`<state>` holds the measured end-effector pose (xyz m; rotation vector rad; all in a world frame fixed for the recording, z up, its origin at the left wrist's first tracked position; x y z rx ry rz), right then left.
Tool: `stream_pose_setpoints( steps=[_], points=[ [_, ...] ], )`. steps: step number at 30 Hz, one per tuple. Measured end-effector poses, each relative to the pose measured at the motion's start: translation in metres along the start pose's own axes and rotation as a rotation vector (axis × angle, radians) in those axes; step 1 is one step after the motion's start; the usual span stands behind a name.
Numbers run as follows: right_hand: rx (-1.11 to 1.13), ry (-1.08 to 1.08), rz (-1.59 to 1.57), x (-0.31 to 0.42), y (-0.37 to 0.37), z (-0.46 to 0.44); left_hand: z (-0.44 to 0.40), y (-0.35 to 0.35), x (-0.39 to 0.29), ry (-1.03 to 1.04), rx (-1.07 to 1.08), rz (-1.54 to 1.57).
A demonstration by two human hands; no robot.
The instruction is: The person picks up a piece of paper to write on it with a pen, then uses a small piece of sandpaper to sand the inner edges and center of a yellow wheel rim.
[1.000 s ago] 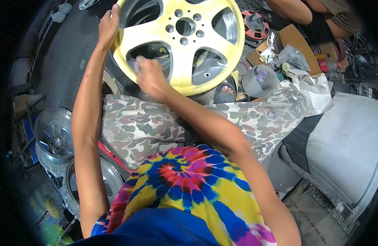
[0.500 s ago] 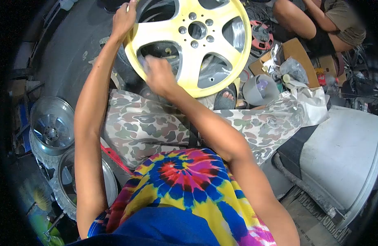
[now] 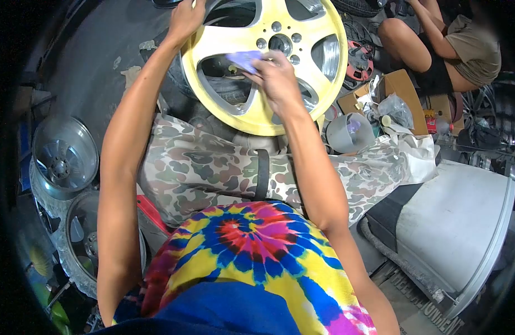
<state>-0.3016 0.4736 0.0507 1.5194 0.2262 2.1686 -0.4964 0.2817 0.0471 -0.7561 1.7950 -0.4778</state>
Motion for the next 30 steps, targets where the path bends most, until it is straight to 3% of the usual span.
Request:
stream_pose_setpoints(
  steps=[3,5,6,9,10,12,14,16,18,22,24,25,26,30],
  points=[
    [-0.038,0.058,-0.105,-0.012,-0.03,0.011,-0.001,0.002,0.001,0.029,-0.009,0.07],
    [-0.137,-0.116,0.286,-0.025,-0.041,0.015,0.002,0.002,-0.003,0.101,-0.089,0.1],
    [-0.135,-0.112,0.292,-0.031,-0.043,0.013,0.002,-0.001,-0.007,0.093,-0.09,0.101],
    [-0.283,-0.52,1.005,-0.041,-0.039,0.0,0.005,-0.01,-0.018,0.104,-0.024,0.204],
    [-0.273,-0.519,1.009,-0.042,-0.039,0.005,0.007,-0.011,-0.021,0.157,-0.075,0.193],
    [-0.303,-0.282,1.055,-0.045,-0.036,0.022,0.007,-0.015,-0.029,0.197,-0.136,0.178],
    [-0.208,-0.273,1.071,-0.071,-0.034,0.048,0.013,-0.029,-0.052,0.384,-0.183,0.061],
    [-0.171,-0.381,1.182,-0.076,-0.032,0.051,0.02,-0.04,-0.068,0.458,-0.201,0.047],
    [-0.191,-0.478,1.288,-0.058,-0.029,0.029,0.033,-0.047,-0.077,0.455,0.014,0.053],
    [-0.203,-0.775,1.216,-0.054,-0.031,0.003,0.056,-0.033,-0.066,0.585,0.146,-0.017],
    [-0.196,-0.766,1.264,-0.081,-0.032,0.033,0.059,-0.024,-0.052,0.653,0.195,-0.112],
    [-0.213,-0.611,1.167,-0.09,-0.027,0.052,0.06,-0.019,-0.047,0.652,0.2,-0.139],
    [-0.194,-0.592,1.1,-0.097,-0.026,0.059,0.062,-0.016,-0.043,0.651,0.212,-0.165],
    [-0.272,-0.69,1.083,-0.073,-0.032,0.032,0.065,-0.006,-0.04,0.649,0.261,-0.246]
  ],
)
Point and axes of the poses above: each hand's wrist, its own z-axis away from the middle knuckle, its own y-axis out of the palm, x = y × z, the point moved 1 cm from there along -z, towards the middle knuckle, and after that the axes turned 3 degrees about z, right-handed, at the moved point
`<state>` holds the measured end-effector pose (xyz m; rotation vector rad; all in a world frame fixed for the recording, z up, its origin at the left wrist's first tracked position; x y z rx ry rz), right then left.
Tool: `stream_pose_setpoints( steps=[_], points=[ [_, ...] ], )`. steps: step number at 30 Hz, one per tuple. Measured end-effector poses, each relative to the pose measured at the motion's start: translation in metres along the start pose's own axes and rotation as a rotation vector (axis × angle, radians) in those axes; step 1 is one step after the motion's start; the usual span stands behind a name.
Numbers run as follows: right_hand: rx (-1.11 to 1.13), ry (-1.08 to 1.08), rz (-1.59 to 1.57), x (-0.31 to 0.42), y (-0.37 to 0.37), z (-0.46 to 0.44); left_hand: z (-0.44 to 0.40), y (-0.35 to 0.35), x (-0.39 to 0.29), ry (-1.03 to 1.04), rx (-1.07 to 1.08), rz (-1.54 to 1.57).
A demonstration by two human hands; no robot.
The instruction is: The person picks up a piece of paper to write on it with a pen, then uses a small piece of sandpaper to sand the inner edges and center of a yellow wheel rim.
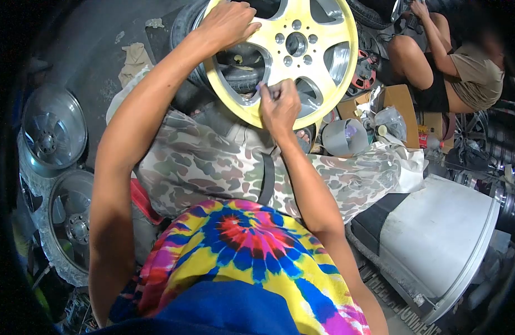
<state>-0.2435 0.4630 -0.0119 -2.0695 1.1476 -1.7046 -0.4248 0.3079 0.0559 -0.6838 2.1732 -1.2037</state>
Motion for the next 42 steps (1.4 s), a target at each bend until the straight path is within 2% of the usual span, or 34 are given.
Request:
stream_pose_setpoints(
  steps=[2,5,8,11,12,14,15,18,20,22,24,26,28,30,32,34,35,38,40,42],
  points=[
    [-0.081,-0.054,0.006,0.002,0.005,0.011,0.0,-0.002,-0.005,0.038,0.028,-0.124],
    [0.085,0.091,-0.081,0.008,0.007,0.047,-0.003,0.003,0.001,0.048,0.112,-0.157],
    [0.005,0.031,-0.019,-0.013,0.005,0.006,-0.005,-0.006,-0.015,-0.036,0.18,-0.22],
    [0.028,0.279,-0.077,-0.017,0.007,-0.045,-0.013,-0.027,-0.023,-0.157,0.294,-0.06],
    [0.034,0.355,-0.157,-0.021,0.01,-0.05,-0.016,-0.032,-0.023,-0.153,0.289,-0.06],
    [0.096,0.37,-0.048,-0.029,0.005,-0.039,-0.015,-0.046,-0.014,-0.294,0.26,0.069],
    [0.135,0.525,-0.264,-0.018,-0.002,-0.034,-0.01,-0.053,-0.012,-0.304,0.154,0.16],
    [0.194,0.419,-0.168,-0.029,-0.006,-0.061,-0.015,-0.079,-0.015,-0.316,0.17,0.33],
    [0.259,0.368,-0.407,-0.018,-0.004,-0.097,-0.019,-0.09,-0.022,-0.303,0.114,0.35],
    [0.288,0.354,-0.363,-0.015,-0.007,-0.101,-0.021,-0.095,-0.022,-0.264,0.052,0.373],
    [0.418,0.405,-0.295,-0.02,-0.012,-0.078,-0.022,-0.102,-0.02,-0.255,0.008,0.369],
    [0.418,0.448,-0.288,-0.024,-0.012,-0.068,-0.021,-0.109,-0.019,-0.272,0.027,0.396],
    [0.373,0.384,-0.242,-0.021,-0.014,-0.07,-0.023,-0.113,-0.019,-0.258,-0.038,0.381],
    [0.325,0.23,-0.228,-0.03,-0.001,-0.098,-0.025,-0.115,-0.019,-0.206,-0.036,0.379],
    [0.3,0.165,-0.168,-0.037,0.005,-0.103,-0.028,-0.109,-0.012,-0.269,-0.094,0.339],
    [0.218,0.239,-0.092,-0.013,-0.007,-0.073,-0.024,-0.11,-0.006,-0.285,-0.093,0.345],
    [0.236,0.26,-0.119,-0.024,-0.005,-0.058,-0.022,-0.108,-0.001,-0.296,-0.107,0.371],
    [0.52,0.342,-0.049,-0.034,-0.029,-0.028,-0.015,-0.109,0.012,-0.312,-0.126,0.354],
    [0.677,0.277,0.039,-0.055,-0.051,-0.041,-0.012,-0.109,0.017,-0.295,-0.128,0.315],
    [0.499,0.368,0.026,-0.066,-0.075,-0.067,-0.007,-0.111,0.019,-0.363,-0.112,0.217]
  ],
)
Point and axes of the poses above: each hand's wrist, its own z-axis away from the middle knuckle, its own y-axis out of the palm, x = y × z, the point moved 1 cm from there along -z, towards the middle knuckle, and after that the axes turned 3 degrees about z, right-handed, at the moved point
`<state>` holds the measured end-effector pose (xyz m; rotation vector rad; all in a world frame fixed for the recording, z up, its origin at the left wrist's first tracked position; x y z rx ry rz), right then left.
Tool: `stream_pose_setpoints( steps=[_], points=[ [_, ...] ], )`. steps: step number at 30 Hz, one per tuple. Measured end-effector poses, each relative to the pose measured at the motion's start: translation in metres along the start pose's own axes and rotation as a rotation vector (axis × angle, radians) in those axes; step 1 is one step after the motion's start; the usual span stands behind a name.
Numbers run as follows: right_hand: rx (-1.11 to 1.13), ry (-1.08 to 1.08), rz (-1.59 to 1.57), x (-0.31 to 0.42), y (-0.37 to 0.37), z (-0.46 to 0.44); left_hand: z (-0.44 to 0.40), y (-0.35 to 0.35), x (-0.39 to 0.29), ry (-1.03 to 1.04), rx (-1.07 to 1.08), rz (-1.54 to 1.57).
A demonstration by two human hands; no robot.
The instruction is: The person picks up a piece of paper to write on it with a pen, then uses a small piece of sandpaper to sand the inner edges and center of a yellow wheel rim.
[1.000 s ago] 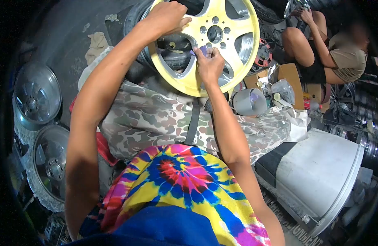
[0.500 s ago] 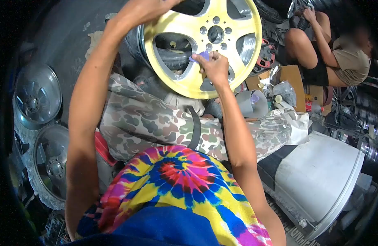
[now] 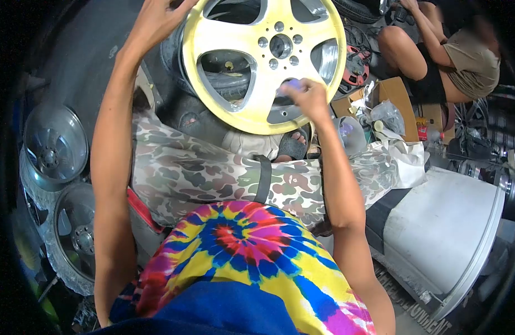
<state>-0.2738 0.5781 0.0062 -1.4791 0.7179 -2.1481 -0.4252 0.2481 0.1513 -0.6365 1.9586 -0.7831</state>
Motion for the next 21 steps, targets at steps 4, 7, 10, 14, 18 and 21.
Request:
stream_pose_setpoints(
  steps=[4,7,10,14,18,21],
  points=[
    [-0.384,0.023,-0.315,-0.053,-0.028,-0.05,0.032,0.01,0.041,-0.001,0.041,-0.138],
    [-0.745,-0.047,0.095,-0.064,-0.019,-0.057,0.064,0.023,0.048,-0.183,0.138,-0.137],
    [-0.707,0.036,0.195,-0.065,0.014,-0.064,0.092,0.04,0.052,-0.39,0.337,0.114],
    [-0.605,0.073,0.121,-0.059,0.017,-0.073,0.139,0.061,0.026,-0.425,0.348,0.389],
    [-0.572,0.105,0.088,-0.077,0.023,-0.093,0.166,0.082,0.004,-0.475,0.288,0.369],
    [-0.534,0.105,0.102,-0.077,0.021,-0.097,0.168,0.093,0.01,-0.46,0.222,0.276]
  ],
)
Point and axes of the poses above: each hand's wrist, its own z-axis away from the middle knuckle, its own y-axis out of the palm, x = y × z, the point moved 1 cm from there along -z, towards the middle knuckle, and after that the axes turned 3 degrees about z, right-handed, at the moved point
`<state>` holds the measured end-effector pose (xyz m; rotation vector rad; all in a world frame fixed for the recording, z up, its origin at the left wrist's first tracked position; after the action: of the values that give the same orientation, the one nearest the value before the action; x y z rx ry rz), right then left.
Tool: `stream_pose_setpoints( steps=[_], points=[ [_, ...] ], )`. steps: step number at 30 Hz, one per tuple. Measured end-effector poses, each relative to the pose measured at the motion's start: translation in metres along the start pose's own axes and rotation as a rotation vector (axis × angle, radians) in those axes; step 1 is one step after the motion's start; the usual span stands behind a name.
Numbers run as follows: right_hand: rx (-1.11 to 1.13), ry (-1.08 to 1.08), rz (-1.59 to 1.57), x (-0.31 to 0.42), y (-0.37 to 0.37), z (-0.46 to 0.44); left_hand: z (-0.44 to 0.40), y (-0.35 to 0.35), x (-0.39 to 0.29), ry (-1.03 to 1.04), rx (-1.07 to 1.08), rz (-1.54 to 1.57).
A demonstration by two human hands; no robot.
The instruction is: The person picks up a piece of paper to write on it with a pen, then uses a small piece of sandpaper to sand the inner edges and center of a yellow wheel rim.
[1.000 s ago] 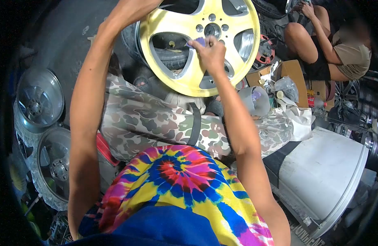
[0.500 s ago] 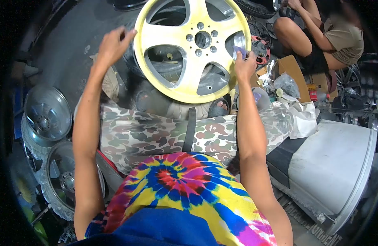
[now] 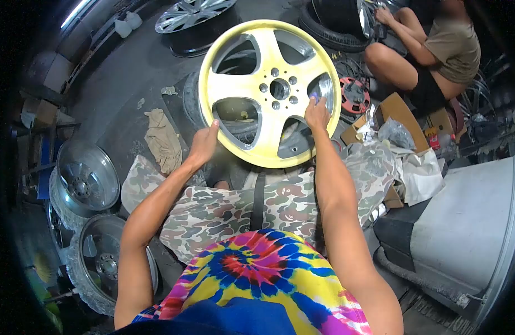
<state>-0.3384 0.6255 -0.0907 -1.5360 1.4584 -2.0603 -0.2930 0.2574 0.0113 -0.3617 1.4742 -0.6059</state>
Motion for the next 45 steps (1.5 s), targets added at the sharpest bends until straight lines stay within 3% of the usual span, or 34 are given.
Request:
stream_pose_setpoints(
  steps=[7,10,13,19,22,24,25,28,30,31,33,41,45],
  points=[
    [0.138,-0.014,0.007,0.002,-0.013,0.009,-0.024,-0.003,0.007,0.026,-0.16,-0.104],
    [0.123,0.12,0.052,-0.002,-0.01,0.038,-0.062,-0.016,0.005,0.051,-0.236,-0.156],
    [0.171,0.213,-0.116,0.005,-0.012,0.079,-0.093,-0.034,-0.023,0.048,-0.292,-0.178],
    [0.226,0.129,-0.282,0.003,-0.007,0.112,-0.133,-0.051,-0.044,0.07,-0.303,-0.244],
    [0.166,0.067,-0.256,0.0,-0.014,0.103,-0.134,-0.051,-0.046,0.098,-0.323,-0.273],
    [-0.049,-0.11,0.002,-0.004,-0.02,0.087,-0.128,-0.055,-0.053,0.121,-0.338,-0.283],
    [-0.183,-0.194,-0.09,0.007,-0.034,0.084,-0.122,-0.061,-0.06,0.106,-0.276,-0.319],
    [0.016,-0.012,-0.191,0.029,-0.061,0.067,-0.114,-0.054,-0.054,0.109,-0.213,-0.364],
    [0.041,-0.132,-0.83,0.03,-0.053,0.058,-0.115,-0.05,-0.052,0.083,-0.176,-0.413],
    [0.043,-0.127,-0.827,0.041,-0.06,0.063,-0.113,-0.049,-0.054,0.08,-0.171,-0.413],
    [0.303,-0.002,-1.146,0.059,-0.069,0.07,-0.107,-0.048,-0.056,0.079,-0.155,-0.511],
    [0.339,0.087,-0.95,0.067,-0.065,0.08,-0.139,-0.047,-0.047,0.21,-0.273,-0.477],
    [0.314,-0.03,-0.918,0.075,-0.056,0.084,-0.159,-0.046,-0.059,0.22,-0.288,-0.293]
  ],
)
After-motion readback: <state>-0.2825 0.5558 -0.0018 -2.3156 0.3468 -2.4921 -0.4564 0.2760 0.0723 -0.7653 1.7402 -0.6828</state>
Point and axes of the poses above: each hand's wrist, its own z-axis away from the middle knuckle, its own y-axis out of the palm, x = y × z, the point moved 1 cm from there along -z, towards the middle knuckle, and after that the axes turned 3 degrees about z, right-handed, at the moved point
